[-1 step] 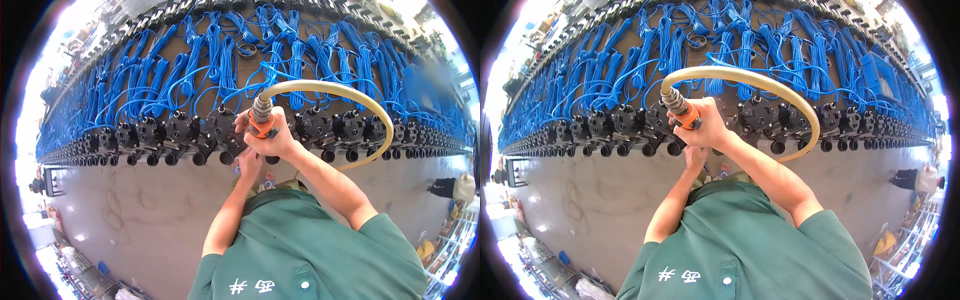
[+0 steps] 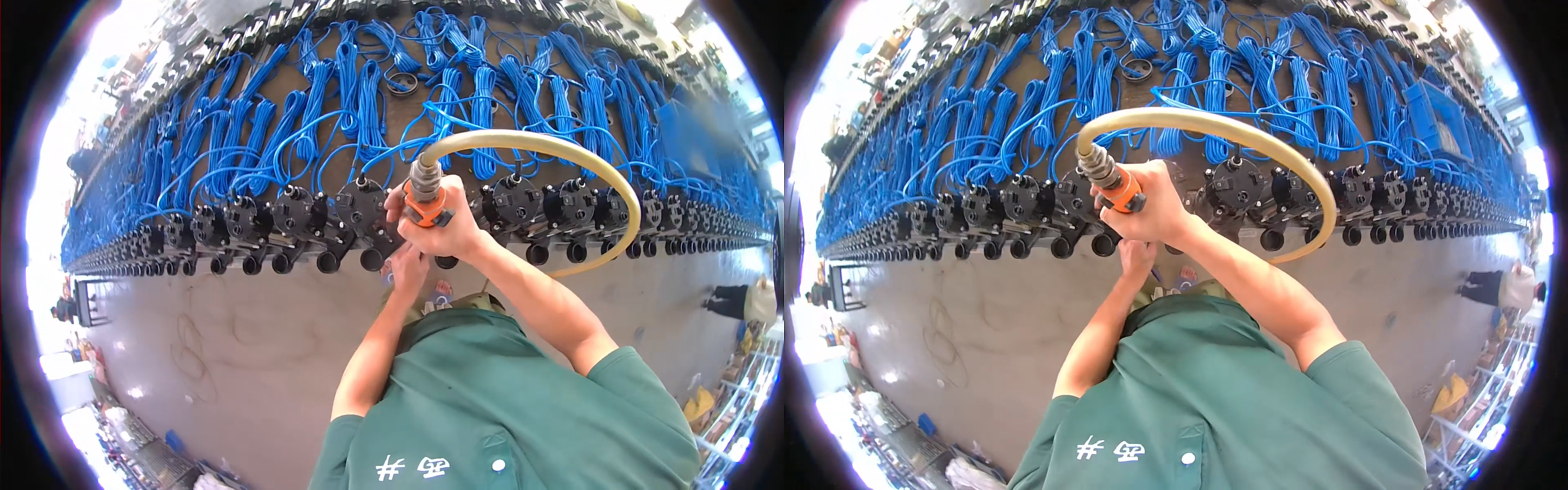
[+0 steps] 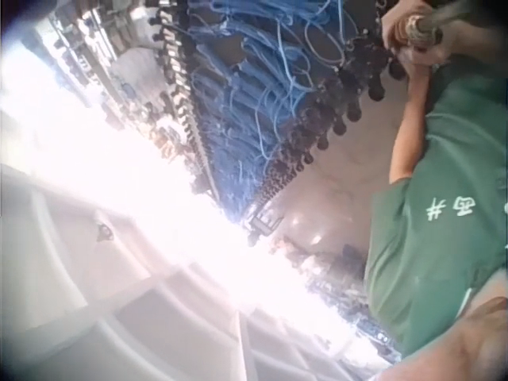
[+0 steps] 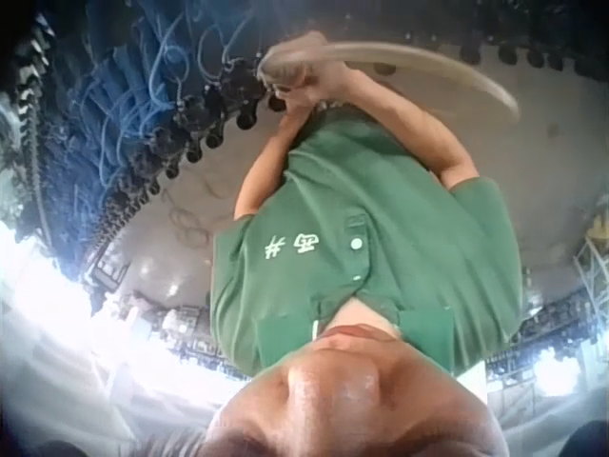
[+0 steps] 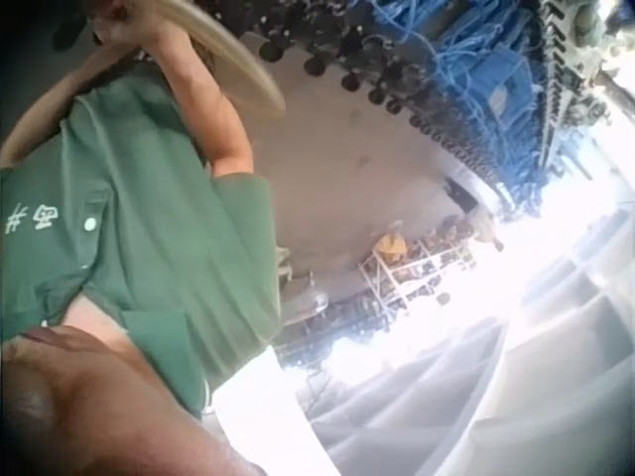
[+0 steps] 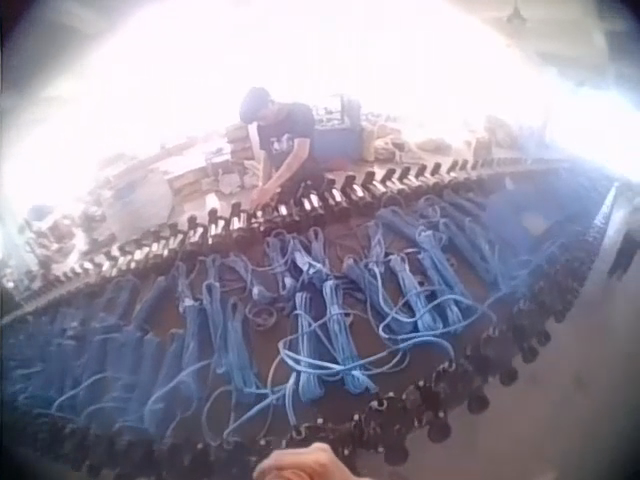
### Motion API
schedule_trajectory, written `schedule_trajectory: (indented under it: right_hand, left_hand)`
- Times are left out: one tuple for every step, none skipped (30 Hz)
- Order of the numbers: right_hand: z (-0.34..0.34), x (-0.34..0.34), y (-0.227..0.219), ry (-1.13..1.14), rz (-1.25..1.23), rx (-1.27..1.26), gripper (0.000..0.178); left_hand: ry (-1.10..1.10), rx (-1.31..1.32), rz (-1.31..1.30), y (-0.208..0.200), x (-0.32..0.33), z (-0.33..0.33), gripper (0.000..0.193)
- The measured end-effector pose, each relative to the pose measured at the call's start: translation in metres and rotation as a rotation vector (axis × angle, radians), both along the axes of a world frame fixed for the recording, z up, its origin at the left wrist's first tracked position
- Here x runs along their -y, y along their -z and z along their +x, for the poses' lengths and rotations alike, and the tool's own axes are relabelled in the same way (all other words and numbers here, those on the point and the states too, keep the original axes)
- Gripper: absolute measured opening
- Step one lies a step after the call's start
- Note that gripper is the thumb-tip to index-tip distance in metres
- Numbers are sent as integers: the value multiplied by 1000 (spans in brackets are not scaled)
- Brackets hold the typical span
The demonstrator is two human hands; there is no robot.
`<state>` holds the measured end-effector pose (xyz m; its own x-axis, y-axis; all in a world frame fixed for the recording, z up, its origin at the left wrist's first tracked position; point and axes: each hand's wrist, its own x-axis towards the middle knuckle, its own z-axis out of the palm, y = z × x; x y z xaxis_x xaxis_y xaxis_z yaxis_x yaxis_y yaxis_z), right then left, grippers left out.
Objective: The person assembles water pumps by inserting power cables and using a pneumatic tool to secure components in a factory setting.
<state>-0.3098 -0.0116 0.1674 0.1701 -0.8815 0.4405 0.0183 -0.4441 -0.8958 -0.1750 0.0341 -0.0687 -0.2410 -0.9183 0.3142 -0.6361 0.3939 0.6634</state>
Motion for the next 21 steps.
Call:
schedule_trajectory:
  right_hand:
    - [-2,1,-1,6,-9,2,19]
    - [-3,0,-1,28,-12,2,20]
    - [-4,3,-1,40,-12,-3,21]
    - [-4,3,0,52,3,-3,23]
    - [-3,4,1,61,16,-3,24]
    - [-2,4,1,71,37,0,26]
    - [-2,6,1,74,23,0,28]
    - [-6,4,2,98,14,5,31]
    - [-8,2,1,113,4,15,34]
    - [-11,-2,1,142,-13,28,37]
    - [-13,-3,5,142,12,14,35]
    - [-17,-5,8,146,43,12,34]
    - [-15,-6,5,132,58,18,32]
    - [-13,-9,3,120,87,34,31]
    - [-11,-8,2,102,47,20,34]
    - [-9,-8,3,81,11,6,38]
    - [-7,-5,6,85,-18,-25,45]
    - [-7,-4,7,98,-48,-56,52]
    - [-7,-3,10,110,-78,-83,60]
    - [-9,-1,4,93,-55,-77,55]
    - [-12,1,-1,70,-28,-72,51]
  left_hand:
    - [35,8,-16,0,4,2,16]
    - [46,38,70,-2,4,3,19]
    - [66,79,52,-4,7,6,17]
    - [83,125,36,-5,10,10,15]
    - [100,167,22,-7,13,13,14]
    - [173,133,36,-10,16,16,12]
    - [248,100,54,-15,18,19,13]
    - [397,88,179,-45,18,21,16]
    - [534,81,306,-87,22,25,24]
    - [799,772,465,-144,35,24,41]
    - [880,612,719,-202,54,26,34]
    - [920,461,989,-260,73,29,36]
    - [921,395,1011,-270,79,33,35]
    - [903,360,959,-253,75,36,34]
    - [876,314,878,-220,69,34,33]
    - [844,272,768,-175,58,28,32]
    - [819,242,683,-142,53,24,31]
    - [806,222,621,-123,50,21,30]
    - [789,204,581,-110,48,19,29]
    - [779,199,567,-106,47,20,28]
    - [765,195,582,-104,45,21,27]
